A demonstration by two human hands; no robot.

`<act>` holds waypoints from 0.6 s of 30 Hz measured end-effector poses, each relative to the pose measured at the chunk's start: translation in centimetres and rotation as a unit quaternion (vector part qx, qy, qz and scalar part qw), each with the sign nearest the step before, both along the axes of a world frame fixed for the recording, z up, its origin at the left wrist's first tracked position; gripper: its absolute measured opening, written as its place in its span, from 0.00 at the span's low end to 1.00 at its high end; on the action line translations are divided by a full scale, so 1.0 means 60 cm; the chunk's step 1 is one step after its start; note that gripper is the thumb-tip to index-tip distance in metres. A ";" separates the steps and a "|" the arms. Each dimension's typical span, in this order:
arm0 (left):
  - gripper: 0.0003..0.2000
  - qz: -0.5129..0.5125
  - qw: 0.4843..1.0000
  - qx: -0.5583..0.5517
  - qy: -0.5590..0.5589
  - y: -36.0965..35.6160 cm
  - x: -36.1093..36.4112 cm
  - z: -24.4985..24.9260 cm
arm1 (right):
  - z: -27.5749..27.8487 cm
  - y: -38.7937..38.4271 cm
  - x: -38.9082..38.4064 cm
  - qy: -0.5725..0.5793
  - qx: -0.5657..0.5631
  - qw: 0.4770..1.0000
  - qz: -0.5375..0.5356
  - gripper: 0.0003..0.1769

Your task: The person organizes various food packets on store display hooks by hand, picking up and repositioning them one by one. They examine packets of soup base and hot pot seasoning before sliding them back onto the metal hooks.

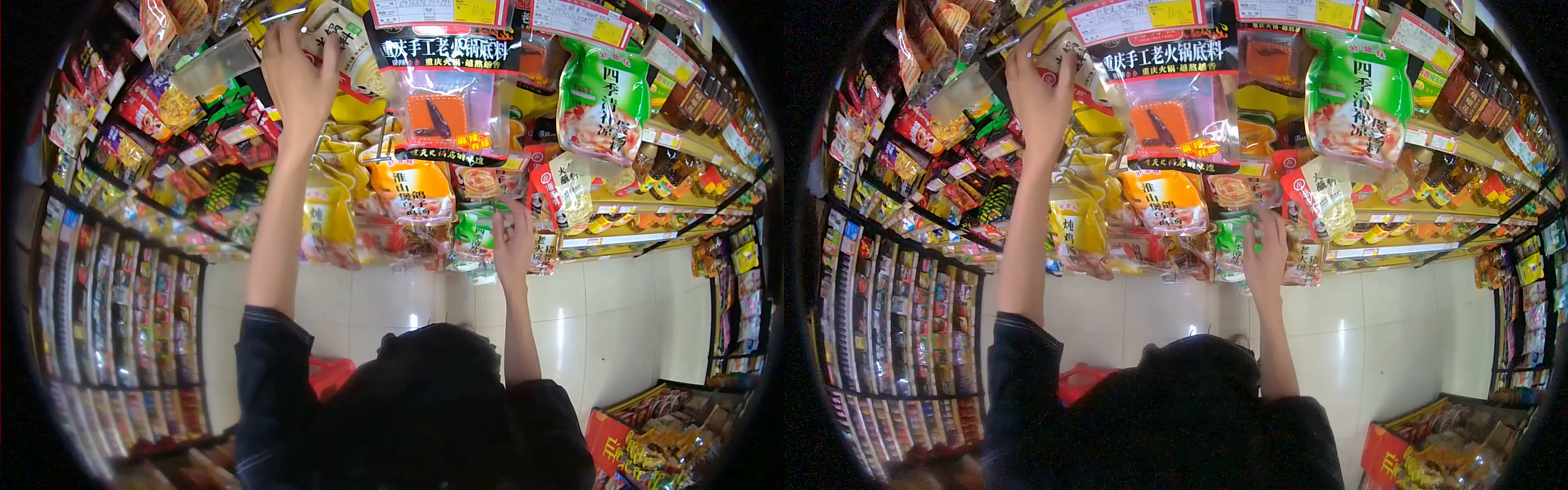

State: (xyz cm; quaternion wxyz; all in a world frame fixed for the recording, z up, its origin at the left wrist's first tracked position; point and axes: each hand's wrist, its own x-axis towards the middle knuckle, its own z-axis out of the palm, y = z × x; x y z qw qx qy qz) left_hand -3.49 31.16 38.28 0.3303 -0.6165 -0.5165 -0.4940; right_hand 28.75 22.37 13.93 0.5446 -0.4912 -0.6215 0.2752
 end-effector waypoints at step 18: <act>0.24 -0.162 0.941 -0.246 -0.166 -0.272 0.180 -0.313 | 0.036 0.055 -0.022 -0.016 0.082 0.990 -0.116 0.12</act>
